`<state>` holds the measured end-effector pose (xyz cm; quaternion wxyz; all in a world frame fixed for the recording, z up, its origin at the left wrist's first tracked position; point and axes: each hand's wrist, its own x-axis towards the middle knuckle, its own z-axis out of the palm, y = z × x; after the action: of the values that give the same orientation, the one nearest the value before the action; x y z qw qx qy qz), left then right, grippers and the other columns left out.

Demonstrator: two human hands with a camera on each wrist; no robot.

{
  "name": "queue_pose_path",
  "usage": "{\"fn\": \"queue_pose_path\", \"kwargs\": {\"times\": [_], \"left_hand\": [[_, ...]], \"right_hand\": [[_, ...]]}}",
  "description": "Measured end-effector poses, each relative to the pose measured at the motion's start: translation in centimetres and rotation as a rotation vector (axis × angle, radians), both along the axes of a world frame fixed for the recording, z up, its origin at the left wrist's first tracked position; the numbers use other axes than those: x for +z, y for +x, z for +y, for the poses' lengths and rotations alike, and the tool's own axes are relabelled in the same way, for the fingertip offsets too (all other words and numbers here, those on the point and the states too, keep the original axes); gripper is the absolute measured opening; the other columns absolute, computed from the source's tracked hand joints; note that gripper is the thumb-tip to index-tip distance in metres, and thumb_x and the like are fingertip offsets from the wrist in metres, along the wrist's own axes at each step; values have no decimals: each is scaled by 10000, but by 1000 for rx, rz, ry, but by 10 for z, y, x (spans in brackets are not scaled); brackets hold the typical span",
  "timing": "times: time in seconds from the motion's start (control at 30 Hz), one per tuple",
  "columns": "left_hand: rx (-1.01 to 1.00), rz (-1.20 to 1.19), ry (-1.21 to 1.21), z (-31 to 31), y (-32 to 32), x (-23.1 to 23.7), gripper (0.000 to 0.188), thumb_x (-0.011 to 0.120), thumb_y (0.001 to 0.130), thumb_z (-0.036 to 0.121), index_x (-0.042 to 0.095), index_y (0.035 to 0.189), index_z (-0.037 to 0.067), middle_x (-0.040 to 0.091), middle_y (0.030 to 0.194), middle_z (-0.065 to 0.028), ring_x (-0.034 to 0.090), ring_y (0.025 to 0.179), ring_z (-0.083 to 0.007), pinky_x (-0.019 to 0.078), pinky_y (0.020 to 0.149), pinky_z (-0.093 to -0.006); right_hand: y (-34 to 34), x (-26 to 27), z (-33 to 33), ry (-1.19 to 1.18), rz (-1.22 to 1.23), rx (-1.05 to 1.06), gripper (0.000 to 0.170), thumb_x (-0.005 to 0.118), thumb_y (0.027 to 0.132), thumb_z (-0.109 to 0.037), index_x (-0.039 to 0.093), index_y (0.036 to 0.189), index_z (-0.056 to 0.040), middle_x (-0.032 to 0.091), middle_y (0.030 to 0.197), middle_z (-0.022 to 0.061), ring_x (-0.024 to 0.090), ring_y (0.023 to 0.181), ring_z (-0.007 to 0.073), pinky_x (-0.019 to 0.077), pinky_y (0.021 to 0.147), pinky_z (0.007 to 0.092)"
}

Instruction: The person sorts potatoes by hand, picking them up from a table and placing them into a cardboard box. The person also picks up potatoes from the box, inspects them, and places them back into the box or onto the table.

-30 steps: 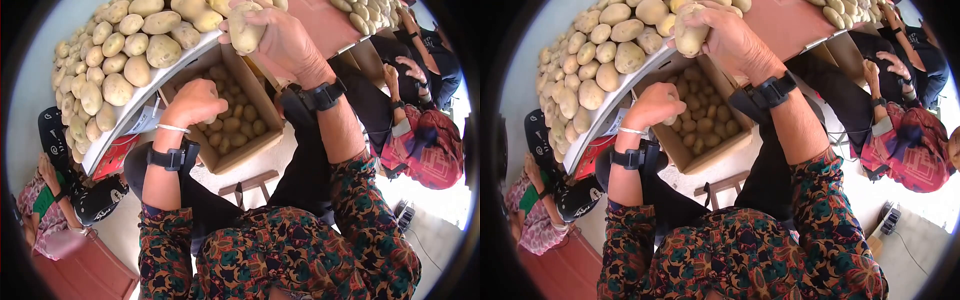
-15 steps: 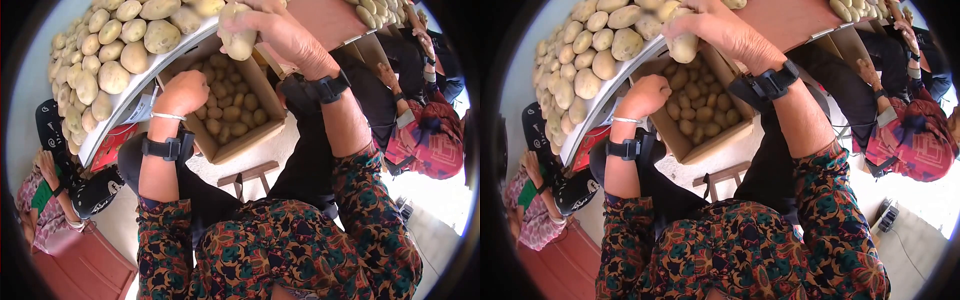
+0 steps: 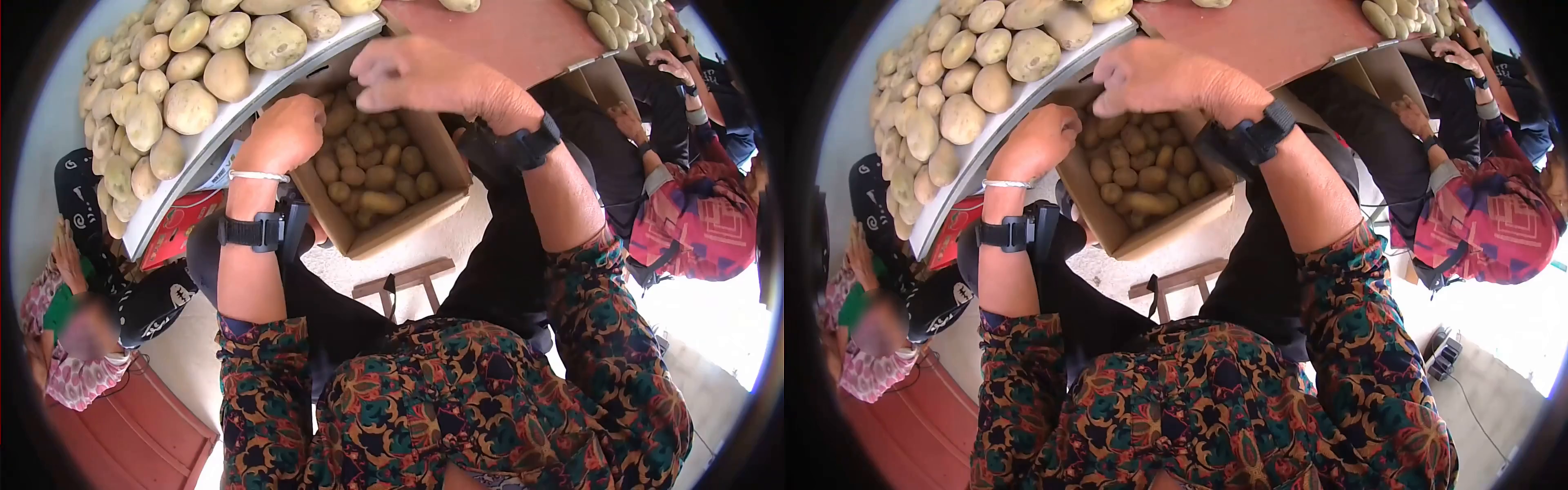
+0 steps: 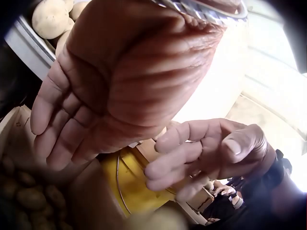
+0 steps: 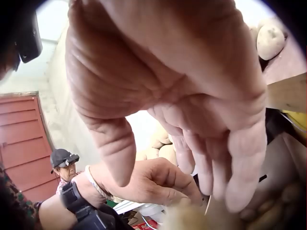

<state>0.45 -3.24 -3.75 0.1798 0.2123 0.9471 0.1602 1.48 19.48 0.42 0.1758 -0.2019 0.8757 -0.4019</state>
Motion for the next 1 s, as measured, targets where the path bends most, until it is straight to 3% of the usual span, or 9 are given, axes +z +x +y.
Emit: {"fn": "queue_pose_path", "kwargs": {"times": [0.03,0.07,0.1,0.2,0.23,0.3,0.57,0.67,1.0], "left_hand": [[0,-2,0,0,0,-1,246,554,827,138,680,975,-13,672,982,-225,624,968,-405,481,869,-449],[-15,31,23,0,0,-1,244,549,820,125,683,975,-8,674,973,-222,627,957,-405,485,862,-452],[-31,64,45,1,2,-1,244,544,812,112,686,974,-2,676,963,-220,629,946,-405,488,854,-454],[-78,9,-35,11,2,7,241,538,799,95,696,962,14,680,940,-215,634,926,-406,498,836,-458],[-113,-6,-39,12,1,7,230,540,793,93,703,941,27,682,926,-212,639,917,-403,506,820,-459],[-46,57,62,13,9,12,214,553,805,123,704,933,41,681,930,-214,643,922,-390,503,835,-456],[98,167,390,39,12,24,229,577,852,116,668,1038,18,688,880,-185,657,861,-369,509,782,-424],[158,263,499,48,9,21,243,601,848,97,665,1067,12,701,899,-168,669,863,-352,518,781,-405],[243,256,559,66,6,13,273,632,843,110,658,1095,9,706,884,-157,681,842,-310,525,772,-371]], "right_hand": [[-5,3,3,-10,3,-46,496,692,838,-317,596,1162,46,682,1039,154,630,1023,239,485,913,327],[-10,-5,5,-90,113,-90,387,667,869,-270,635,1098,41,690,989,133,642,984,208,498,866,309],[-9,-2,5,-91,111,-90,387,667,869,-270,635,1098,41,690,989,133,642,984,208,498,866,309],[-5,8,5,-390,50,-278,289,631,905,-217,650,1066,23,688,943,75,658,903,136,498,783,263],[-5,9,4,-414,88,-325,272,621,914,-199,644,1065,25,689,917,64,667,842,136,503,756,258],[-1,14,-6,-626,85,-495,220,650,859,-164,668,922,46,684,778,85,647,737,128,522,706,263],[-6,15,-4,-967,72,-721,178,589,931,-124,632,980,42,660,808,70,639,744,117,546,690,274],[-6,14,-2,-968,91,-711,166,587,935,-114,632,986,37,655,806,68,636,747,110,549,694,270],[-6,20,-11,-813,170,-713,175,586,938,-117,629,1006,38,654,771,57,628,706,93,535,674,245]]}}
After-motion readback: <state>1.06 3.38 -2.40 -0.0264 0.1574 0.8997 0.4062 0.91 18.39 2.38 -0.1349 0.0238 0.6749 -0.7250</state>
